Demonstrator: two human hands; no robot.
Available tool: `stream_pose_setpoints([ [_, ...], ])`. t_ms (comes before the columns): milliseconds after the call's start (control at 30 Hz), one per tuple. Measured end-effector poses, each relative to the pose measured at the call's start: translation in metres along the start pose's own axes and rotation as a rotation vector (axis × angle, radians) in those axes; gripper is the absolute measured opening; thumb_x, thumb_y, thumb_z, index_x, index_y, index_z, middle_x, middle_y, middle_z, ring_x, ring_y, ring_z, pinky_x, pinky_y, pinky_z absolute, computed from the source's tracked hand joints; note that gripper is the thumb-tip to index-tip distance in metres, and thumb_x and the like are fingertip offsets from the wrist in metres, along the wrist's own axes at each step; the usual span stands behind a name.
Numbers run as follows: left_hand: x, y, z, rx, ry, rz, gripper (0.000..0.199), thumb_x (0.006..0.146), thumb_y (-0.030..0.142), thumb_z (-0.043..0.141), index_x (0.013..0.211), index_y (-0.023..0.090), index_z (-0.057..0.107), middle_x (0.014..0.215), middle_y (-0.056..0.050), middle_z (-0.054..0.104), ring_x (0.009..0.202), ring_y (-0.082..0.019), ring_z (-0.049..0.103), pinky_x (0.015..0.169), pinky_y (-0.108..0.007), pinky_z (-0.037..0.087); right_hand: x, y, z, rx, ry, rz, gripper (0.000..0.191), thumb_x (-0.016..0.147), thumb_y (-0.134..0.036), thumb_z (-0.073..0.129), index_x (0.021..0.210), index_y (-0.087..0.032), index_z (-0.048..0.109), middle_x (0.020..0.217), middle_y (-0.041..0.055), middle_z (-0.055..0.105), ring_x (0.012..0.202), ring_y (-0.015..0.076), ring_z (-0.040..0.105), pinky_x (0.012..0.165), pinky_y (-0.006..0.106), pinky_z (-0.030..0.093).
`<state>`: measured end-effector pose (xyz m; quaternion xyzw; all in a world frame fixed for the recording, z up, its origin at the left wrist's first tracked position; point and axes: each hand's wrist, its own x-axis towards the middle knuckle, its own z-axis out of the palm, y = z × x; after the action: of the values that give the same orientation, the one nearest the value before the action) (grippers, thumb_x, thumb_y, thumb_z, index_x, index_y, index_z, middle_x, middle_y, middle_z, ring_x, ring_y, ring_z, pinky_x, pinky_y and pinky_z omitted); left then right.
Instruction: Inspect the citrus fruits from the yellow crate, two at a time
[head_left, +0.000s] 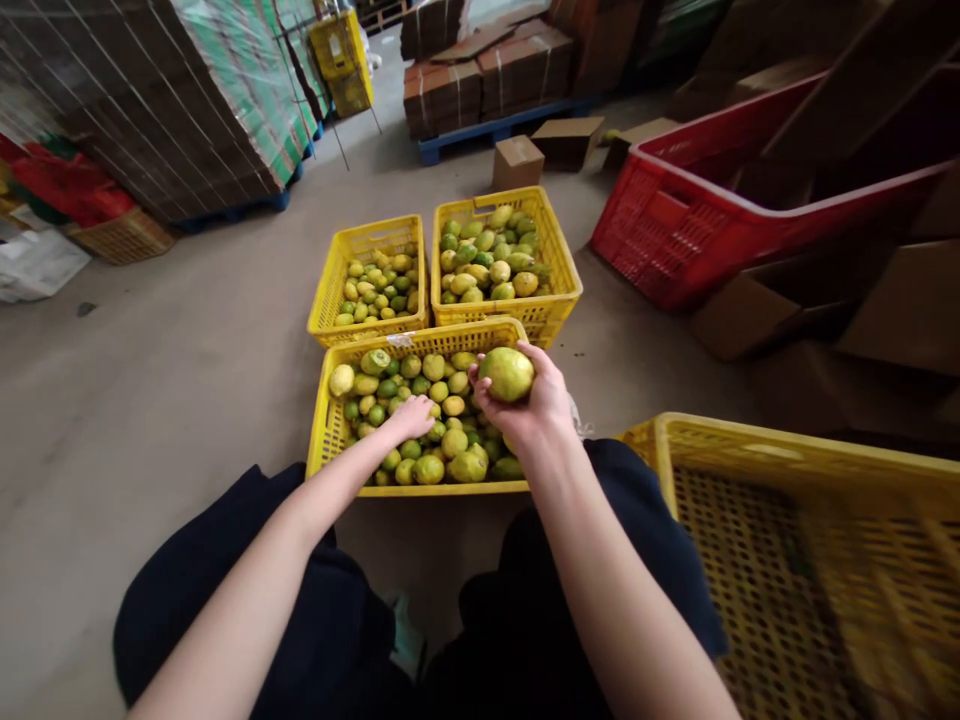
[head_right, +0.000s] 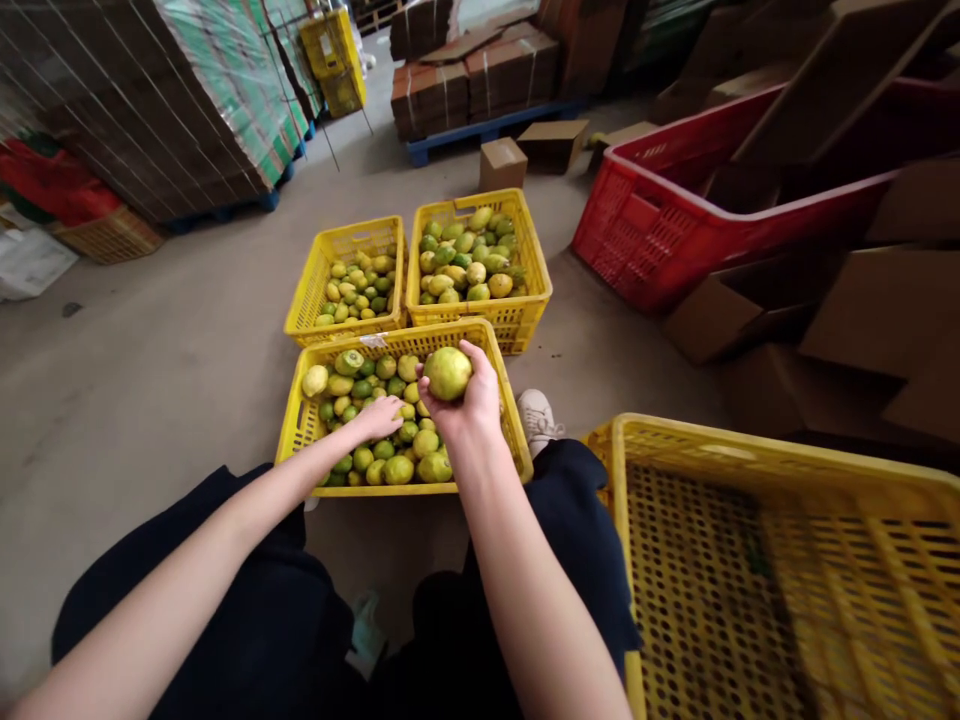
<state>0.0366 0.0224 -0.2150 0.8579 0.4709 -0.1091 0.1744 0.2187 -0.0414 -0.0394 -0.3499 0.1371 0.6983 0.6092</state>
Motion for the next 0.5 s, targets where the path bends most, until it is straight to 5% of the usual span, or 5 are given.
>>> stream_pose_setpoints([
  [200,0.016,-0.007,0.029,0.059,0.046,0.027,0.022,0.082,0.022,0.046,0.098,0.015,0.059,0.115,-0.015,0.056,0.112,-0.029,0.045,0.096,-0.046,0.032,0.000,-0.005,-0.007,0.009,0.003,0.042,0.011,0.075,-0.029,0.051,0.075,-0.018,0.050,0.062,0.0007,0.054,0.054,0.0117,0.055,0.040,0.017,0.043],
  [400,-0.007,-0.032,0.036,0.025,-0.024,0.032,0.019,0.083,0.030,0.048,0.076,0.018,0.062,0.080,-0.007,0.064,0.089,-0.022,0.057,0.099,-0.041,0.029,-0.015,-0.009,-0.015,-0.010,0.020,0.026,0.011,0.075,-0.029,0.052,0.076,-0.018,0.050,0.060,0.0009,0.055,0.055,0.0133,0.056,0.040,0.019,0.043],
  [500,-0.021,-0.037,0.041,-0.025,-0.047,0.012,0.017,0.083,0.031,0.049,0.077,0.022,0.062,0.079,-0.004,0.065,0.088,-0.020,0.058,0.103,-0.039,0.025,-0.021,-0.010,-0.018,-0.022,0.025,0.034,0.011,0.076,-0.029,0.052,0.077,-0.018,0.051,0.060,0.0009,0.055,0.056,0.0138,0.056,0.040,0.019,0.043],
])
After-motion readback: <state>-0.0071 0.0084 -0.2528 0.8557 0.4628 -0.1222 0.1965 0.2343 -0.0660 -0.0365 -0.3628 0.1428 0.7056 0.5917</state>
